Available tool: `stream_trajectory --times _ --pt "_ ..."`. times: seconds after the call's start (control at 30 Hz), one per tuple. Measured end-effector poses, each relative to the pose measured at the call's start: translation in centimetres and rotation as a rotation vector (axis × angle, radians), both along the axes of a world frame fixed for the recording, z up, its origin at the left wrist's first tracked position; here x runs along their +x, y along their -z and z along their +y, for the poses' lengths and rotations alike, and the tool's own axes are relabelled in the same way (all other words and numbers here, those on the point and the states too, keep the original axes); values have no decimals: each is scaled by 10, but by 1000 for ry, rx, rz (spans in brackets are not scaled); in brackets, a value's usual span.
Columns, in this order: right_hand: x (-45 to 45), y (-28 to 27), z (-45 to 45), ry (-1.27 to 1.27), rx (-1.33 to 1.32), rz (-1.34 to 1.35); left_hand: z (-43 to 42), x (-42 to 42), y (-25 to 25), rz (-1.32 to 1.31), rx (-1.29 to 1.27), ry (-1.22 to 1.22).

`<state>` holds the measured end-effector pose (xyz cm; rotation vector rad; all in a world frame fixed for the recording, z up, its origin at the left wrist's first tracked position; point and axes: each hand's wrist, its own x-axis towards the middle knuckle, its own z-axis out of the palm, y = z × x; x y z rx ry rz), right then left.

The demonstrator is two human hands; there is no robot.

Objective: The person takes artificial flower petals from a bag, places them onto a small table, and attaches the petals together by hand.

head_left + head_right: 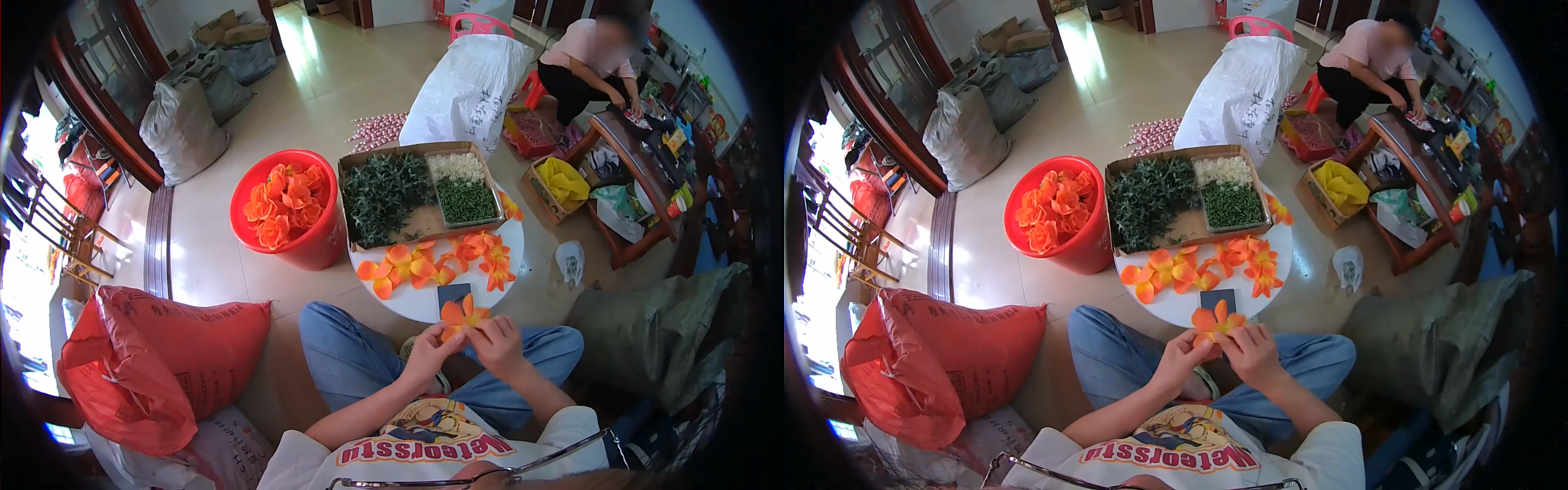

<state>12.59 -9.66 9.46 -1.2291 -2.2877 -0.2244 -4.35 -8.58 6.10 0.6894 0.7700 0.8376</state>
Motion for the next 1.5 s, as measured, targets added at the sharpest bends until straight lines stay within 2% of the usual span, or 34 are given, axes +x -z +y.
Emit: stream_trajectory --times 0.1,0.2,0.3,0.4,0.5,0.7,1.1,1.27,1.37,1.47,1.5 --pt "-4 3 -8 -37 -63 51 -2 2 17 -46 -103 -38" --pt "-10 -12 -14 -34 -197 238 -1 0 26 -60 -132 -41" --pt "-6 14 -21 149 -327 663 -1 2 28 -32 -108 -69" --pt "-11 38 -26 269 -784 1371 -2 2 27 -8 -59 -71" --pt "-8 42 -27 293 -1190 1792 -5 5 34 40 -17 -80" --pt "-4 55 -20 321 -1255 1760 -7 4 43 63 -15 -84" --pt "-7 52 -14 314 -1117 1868 -2 5 49 2 -77 -88" --pt "-9 52 -12 330 -1013 1737 0 5 48 76 -43 -43" --pt "-13 48 -9 321 -893 1692 1 6 44 154 24 -73" --pt "-10 51 -7 441 -751 1603 1 6 52 112 228 -146" --pt "-6 53 -6 499 -702 1558 2 5 45 222 377 -185"
